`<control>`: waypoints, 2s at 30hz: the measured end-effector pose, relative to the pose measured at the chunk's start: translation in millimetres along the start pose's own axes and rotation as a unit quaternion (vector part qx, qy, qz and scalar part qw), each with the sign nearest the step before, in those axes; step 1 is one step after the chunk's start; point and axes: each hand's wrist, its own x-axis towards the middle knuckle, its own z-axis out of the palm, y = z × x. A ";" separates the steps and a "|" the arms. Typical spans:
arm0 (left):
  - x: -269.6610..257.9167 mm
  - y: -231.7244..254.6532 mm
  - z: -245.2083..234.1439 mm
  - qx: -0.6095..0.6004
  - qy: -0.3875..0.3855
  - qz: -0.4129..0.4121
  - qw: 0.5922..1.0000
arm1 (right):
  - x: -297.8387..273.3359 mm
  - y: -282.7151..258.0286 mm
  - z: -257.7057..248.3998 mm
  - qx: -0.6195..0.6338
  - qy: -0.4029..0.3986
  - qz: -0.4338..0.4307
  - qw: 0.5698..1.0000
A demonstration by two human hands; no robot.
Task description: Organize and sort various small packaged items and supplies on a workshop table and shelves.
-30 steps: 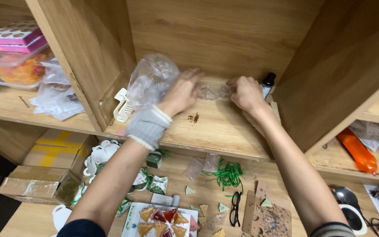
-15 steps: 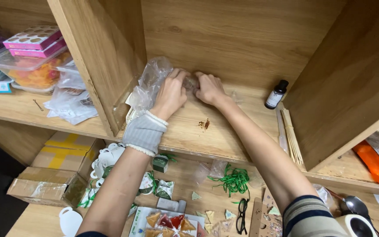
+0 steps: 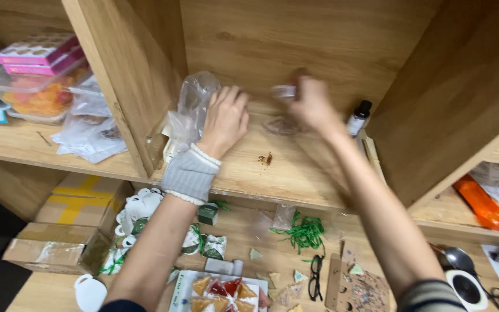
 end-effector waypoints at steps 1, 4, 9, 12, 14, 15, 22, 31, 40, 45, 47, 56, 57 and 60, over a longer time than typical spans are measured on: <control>-1.3 10.1 1.7 0.058 0.015 0.082 0.995 | -18.7 2.9 -32.0 -0.026 0.062 -0.011 0.998; 18.7 77.7 -0.5 0.059 -0.164 0.130 0.976 | -67.9 12.1 -76.0 -0.061 0.061 0.040 0.995; 26.9 87.6 103.0 -0.058 -0.228 0.138 0.962 | -104.6 38.7 -72.2 -0.106 0.056 0.067 0.990; 26.5 75.9 108.8 -0.077 -0.281 0.125 0.949 | -105.8 37.3 -67.0 -0.140 0.027 0.087 0.986; 23.3 70.2 83.1 -0.080 -0.326 0.095 0.937 | -102.7 34.3 -60.0 -0.140 -0.004 0.103 0.985; 21.1 70.2 66.5 -0.108 -0.367 0.099 0.919 | -101.5 33.7 -56.0 -0.147 -0.025 0.114 0.982; 13.8 66.5 -17.5 -0.179 -0.317 0.109 0.925 | -78.3 13.7 -44.2 -0.135 -0.207 0.130 0.960; 0.1 -11.8 -97.1 0.149 -0.299 -0.048 0.941 | -50.8 -77.7 -10.7 -0.103 -0.190 0.035 0.976; -15.3 -50.5 -71.8 0.202 -0.201 0.001 0.959 | -5.1 -80.7 96.2 -0.203 -0.199 -0.115 0.952; -16.4 -43.1 -76.7 0.181 -0.183 0.016 0.966 | -36.0 -119.5 -13.2 -0.229 -0.156 0.116 0.954; -17.9 -42.0 -76.7 0.181 -0.190 0.019 0.965 | -48.4 -86.8 -44.0 -0.273 -0.113 0.185 0.937; -29.6 -53.9 -55.5 0.178 -0.117 0.041 0.976 | -89.5 29.5 -36.6 -0.157 -0.162 0.214 0.951; -30.4 -53.2 -57.0 0.172 -0.111 0.040 0.978 | -86.1 34.3 -32.0 -0.143 -0.149 0.165 0.964; -30.6 -51.8 -57.8 0.159 -0.093 0.041 0.982 | -68.6 0.4 -25.3 -0.217 -0.140 0.140 0.956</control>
